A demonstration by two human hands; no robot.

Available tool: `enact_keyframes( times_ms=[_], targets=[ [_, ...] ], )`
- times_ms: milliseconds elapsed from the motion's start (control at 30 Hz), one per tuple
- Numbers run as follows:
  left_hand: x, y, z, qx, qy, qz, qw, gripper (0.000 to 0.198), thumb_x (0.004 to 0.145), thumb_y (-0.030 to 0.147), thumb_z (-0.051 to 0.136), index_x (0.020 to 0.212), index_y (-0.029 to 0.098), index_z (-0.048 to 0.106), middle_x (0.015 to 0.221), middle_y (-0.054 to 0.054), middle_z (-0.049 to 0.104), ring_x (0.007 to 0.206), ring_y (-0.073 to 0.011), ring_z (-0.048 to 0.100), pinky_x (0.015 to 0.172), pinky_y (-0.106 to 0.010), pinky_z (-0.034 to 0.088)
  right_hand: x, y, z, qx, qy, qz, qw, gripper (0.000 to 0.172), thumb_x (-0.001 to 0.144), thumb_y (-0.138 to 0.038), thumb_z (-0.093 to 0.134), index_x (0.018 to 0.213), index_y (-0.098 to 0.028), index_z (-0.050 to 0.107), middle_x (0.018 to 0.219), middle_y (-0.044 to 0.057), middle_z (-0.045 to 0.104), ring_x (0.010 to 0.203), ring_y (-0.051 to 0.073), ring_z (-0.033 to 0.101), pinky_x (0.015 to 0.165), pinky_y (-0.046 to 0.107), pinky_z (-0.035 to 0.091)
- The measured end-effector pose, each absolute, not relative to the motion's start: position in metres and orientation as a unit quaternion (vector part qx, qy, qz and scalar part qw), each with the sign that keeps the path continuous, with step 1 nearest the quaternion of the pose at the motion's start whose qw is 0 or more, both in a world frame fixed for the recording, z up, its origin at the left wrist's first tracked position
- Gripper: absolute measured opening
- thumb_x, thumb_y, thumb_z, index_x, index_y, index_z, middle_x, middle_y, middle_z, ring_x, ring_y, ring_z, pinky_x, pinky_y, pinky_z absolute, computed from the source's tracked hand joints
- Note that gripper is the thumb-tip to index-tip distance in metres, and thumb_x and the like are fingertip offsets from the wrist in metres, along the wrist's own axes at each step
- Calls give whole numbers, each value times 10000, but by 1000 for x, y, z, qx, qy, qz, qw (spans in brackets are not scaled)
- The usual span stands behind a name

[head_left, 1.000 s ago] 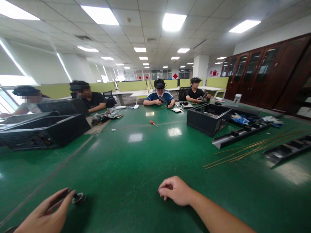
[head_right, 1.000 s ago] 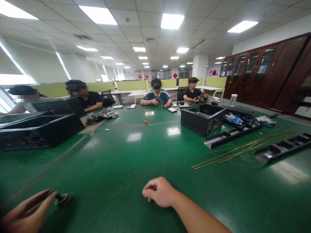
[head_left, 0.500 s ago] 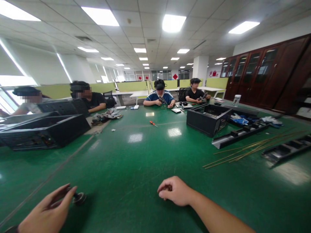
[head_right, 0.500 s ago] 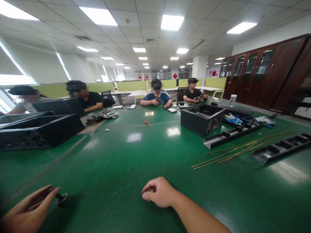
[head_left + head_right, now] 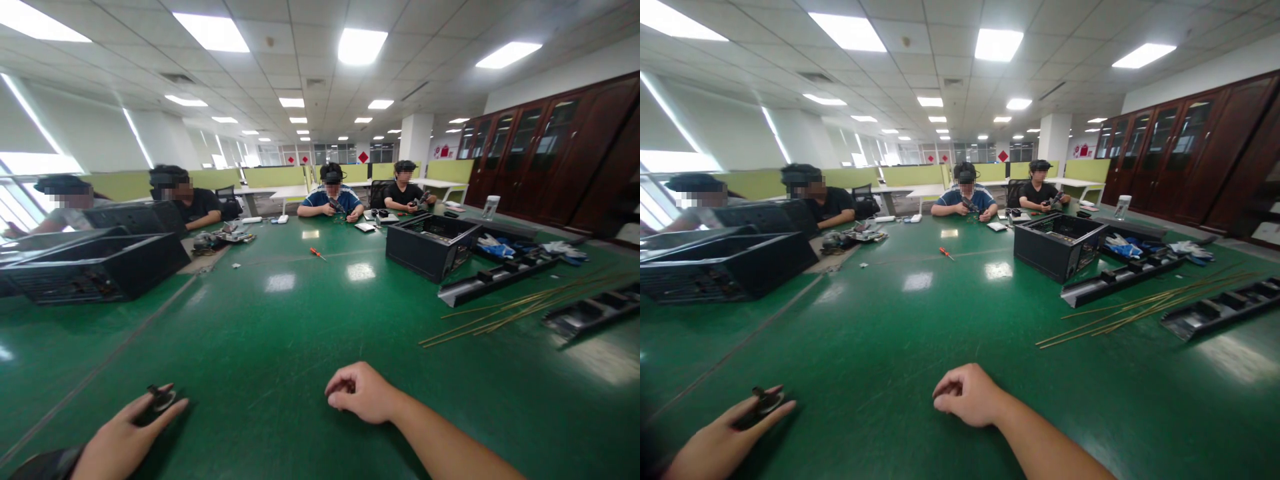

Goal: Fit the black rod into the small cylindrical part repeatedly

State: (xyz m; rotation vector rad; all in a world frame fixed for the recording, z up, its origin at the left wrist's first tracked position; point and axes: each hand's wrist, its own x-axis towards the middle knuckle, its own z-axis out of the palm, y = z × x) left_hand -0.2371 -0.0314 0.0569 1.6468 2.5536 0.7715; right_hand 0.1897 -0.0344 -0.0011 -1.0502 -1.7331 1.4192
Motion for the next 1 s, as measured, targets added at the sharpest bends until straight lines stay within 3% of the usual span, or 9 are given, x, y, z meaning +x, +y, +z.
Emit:
enact_keyframes(
  times_ms=[100, 200, 333, 500, 633, 1000],
  targets=[
    [-228, -31, 53, 531, 812, 229, 74, 467, 594, 634, 656, 902, 296, 751, 730, 47, 776, 793, -292, 726, 707, -336, 540, 190, -33, -4, -395, -658, 550, 330, 179, 746, -213, 699, 909, -158, 746, 673, 7, 668, 604, 128, 584, 590, 230, 439],
    [-193, -27, 47, 589, 763, 259, 59, 470, 663, 561, 649, 993, 241, 746, 948, -21, 786, 922, -312, 718, 802, -369, 544, 189, -32, -7, -376, -640, 574, 345, 315, 735, -190, 695, 1046, -140, 694, 736, 7, 667, 612, 117, 594, 592, 228, 439],
    [-111, -21, 38, 713, 615, 329, 77, 420, 736, 508, 670, 1012, 199, 739, 987, -67, 771, 899, -257, 717, 838, -341, 554, 190, -30, -8, -367, -623, 574, 385, 554, 724, -177, 695, 1259, -153, 555, 828, 10, 660, 618, 103, 592, 590, 229, 439],
    [-26, -15, 24, 774, 497, 368, 133, 339, 784, 307, 677, 1112, 221, 681, 1002, -45, 736, 881, -193, 693, 785, -302, 565, 199, -20, -11, -434, -623, 455, 466, 631, 711, -172, 697, 1300, -207, 476, 1059, 64, 616, 726, 117, 592, 608, 236, 467],
    [-7, -15, 20, 788, 469, 367, 156, 246, 759, 227, 704, 1003, 211, 684, 954, -39, 710, 880, -192, 669, 792, -311, 543, 205, -14, -16, -464, -620, 416, 477, 747, 674, -174, 724, 1339, -240, 392, 1183, 80, 570, 795, 137, 599, 618, 247, 488],
    [-21, -23, 13, 822, 410, 350, 184, 298, 802, 176, 672, 1094, 238, 683, 996, -54, 659, 928, -180, 652, 843, -307, 534, 197, -29, 0, -431, -739, 331, 398, 453, 716, -196, 738, 1158, -229, 646, 998, 37, 636, 836, 173, 605, 750, 290, 474]
  ],
)
